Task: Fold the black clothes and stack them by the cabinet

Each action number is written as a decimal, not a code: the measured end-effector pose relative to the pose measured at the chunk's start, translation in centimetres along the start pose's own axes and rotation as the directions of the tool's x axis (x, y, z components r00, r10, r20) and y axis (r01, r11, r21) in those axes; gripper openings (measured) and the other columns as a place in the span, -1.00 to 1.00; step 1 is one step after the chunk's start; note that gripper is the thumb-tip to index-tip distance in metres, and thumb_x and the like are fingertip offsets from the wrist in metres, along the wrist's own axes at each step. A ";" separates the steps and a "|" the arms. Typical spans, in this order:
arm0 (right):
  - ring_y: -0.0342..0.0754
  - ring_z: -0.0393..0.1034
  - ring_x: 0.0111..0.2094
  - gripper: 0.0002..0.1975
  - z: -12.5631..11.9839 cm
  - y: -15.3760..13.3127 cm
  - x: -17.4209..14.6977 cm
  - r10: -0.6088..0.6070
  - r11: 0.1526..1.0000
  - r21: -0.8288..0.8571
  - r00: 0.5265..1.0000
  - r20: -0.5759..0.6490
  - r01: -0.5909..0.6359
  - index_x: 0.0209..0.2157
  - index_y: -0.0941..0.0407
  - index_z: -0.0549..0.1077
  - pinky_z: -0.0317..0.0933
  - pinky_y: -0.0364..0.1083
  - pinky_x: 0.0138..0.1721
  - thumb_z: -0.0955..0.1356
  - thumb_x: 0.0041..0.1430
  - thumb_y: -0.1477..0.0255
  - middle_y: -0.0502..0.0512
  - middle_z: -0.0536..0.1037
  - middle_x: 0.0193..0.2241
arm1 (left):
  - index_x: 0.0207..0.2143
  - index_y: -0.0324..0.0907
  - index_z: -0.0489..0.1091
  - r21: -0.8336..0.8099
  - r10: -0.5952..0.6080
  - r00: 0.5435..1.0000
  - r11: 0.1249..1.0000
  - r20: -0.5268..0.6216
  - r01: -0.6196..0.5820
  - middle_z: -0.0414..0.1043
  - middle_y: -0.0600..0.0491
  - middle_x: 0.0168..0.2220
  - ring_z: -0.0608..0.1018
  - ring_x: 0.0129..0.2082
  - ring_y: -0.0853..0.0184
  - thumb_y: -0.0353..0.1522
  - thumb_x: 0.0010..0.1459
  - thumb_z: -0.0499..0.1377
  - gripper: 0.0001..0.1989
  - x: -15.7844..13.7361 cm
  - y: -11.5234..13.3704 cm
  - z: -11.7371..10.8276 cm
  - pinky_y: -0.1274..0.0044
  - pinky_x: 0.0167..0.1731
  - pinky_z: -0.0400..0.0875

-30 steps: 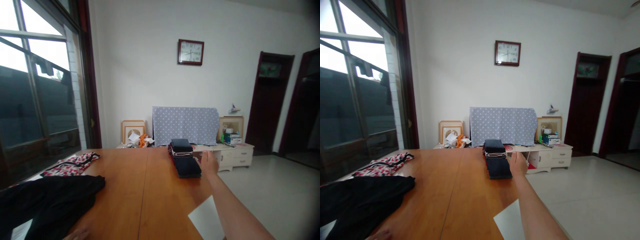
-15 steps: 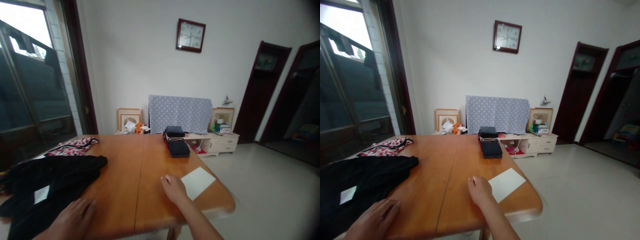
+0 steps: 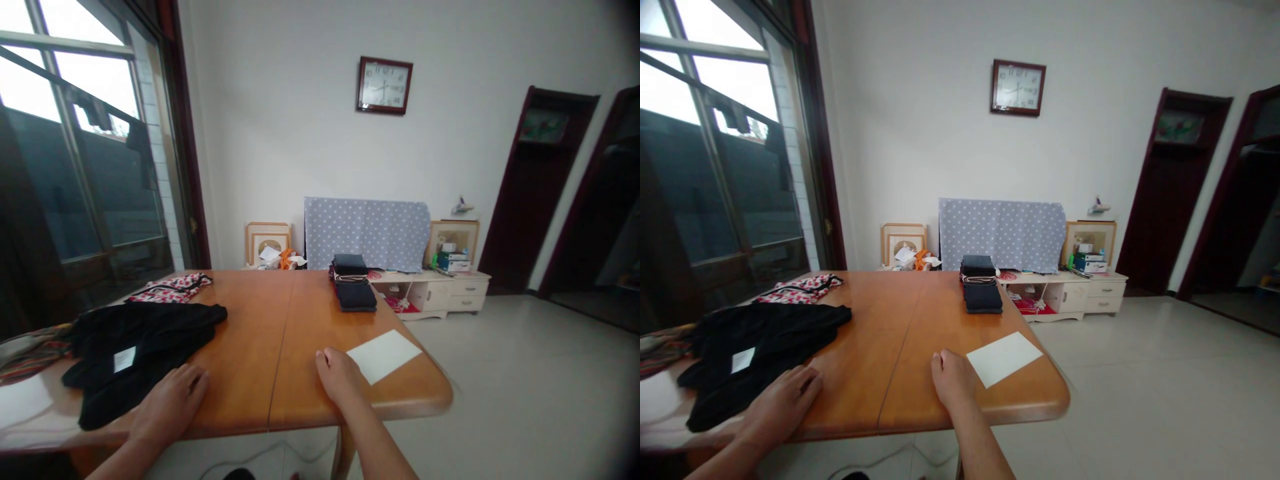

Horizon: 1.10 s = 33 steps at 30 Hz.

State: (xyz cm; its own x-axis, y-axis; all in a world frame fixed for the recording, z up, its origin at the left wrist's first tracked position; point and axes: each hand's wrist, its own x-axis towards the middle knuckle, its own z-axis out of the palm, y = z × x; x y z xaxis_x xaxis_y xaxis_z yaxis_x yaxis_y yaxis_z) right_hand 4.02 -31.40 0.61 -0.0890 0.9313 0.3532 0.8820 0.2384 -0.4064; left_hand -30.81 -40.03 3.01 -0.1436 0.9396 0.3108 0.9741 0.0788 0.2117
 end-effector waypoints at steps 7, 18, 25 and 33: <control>-0.06 0.35 -0.46 -0.57 0.3 0.3 -0.1 -0.032 0.999 0.027 0.999 -0.036 0.033 -0.52 0.04 0.37 -0.21 -0.07 -0.46 0.14 0.37 0.22 0.07 0.54 -0.49 | -0.37 -0.10 0.40 0.077 0.038 0.998 0.996 -0.048 -0.034 0.44 0.01 -0.31 0.48 -0.21 0.18 -0.16 0.32 -0.08 -0.64 0.1 -0.5 1.0 0.41 -0.15 0.27; -0.05 0.33 -0.48 -0.55 1.9 1.9 0.1 -0.075 0.995 0.072 0.995 0.071 0.070 -0.53 0.04 0.28 -0.12 -0.08 -0.44 0.10 0.35 0.13 0.07 0.50 -0.54 | -0.43 -0.14 0.38 0.082 0.003 0.988 0.997 -0.155 0.010 0.41 -0.02 -0.33 0.44 -0.25 0.24 -0.26 0.32 -0.02 -0.69 -1.1 0.1 1.2 0.44 -0.21 0.22; 0.04 0.43 -0.36 -0.51 2.4 2.8 0.3 -0.061 0.997 0.053 0.980 0.187 0.052 -0.47 0.00 0.36 0.01 -0.08 -0.39 0.06 0.32 0.03 0.13 0.57 -0.43 | -0.44 -0.14 0.38 0.057 -0.020 0.982 0.998 -0.187 0.031 0.41 -0.04 -0.32 0.43 -0.26 0.24 -0.26 0.31 0.00 -0.71 -1.7 0.0 1.1 0.42 -0.22 0.19; 0.08 0.45 -0.32 -0.51 3.3 2.6 0.5 -0.037 0.998 -0.048 0.964 0.263 0.052 -0.49 0.00 0.34 0.06 -0.06 -0.36 0.06 0.29 0.01 0.13 0.56 -0.41 | -0.40 -0.13 0.38 0.003 -0.042 0.970 0.999 -0.239 0.044 0.40 -0.05 -0.27 0.40 -0.18 0.19 -0.26 0.29 0.03 -0.75 -2.2 -0.8 1.1 0.37 -0.17 0.17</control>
State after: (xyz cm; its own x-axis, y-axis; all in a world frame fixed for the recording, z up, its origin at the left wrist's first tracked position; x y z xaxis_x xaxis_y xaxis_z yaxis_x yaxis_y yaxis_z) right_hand 4.77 -29.44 -3.03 -0.2403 0.9613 0.1344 0.8974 0.2728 -0.3466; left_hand -31.11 -41.79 1.16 -0.2214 0.8289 0.5138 0.9675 0.1207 0.2221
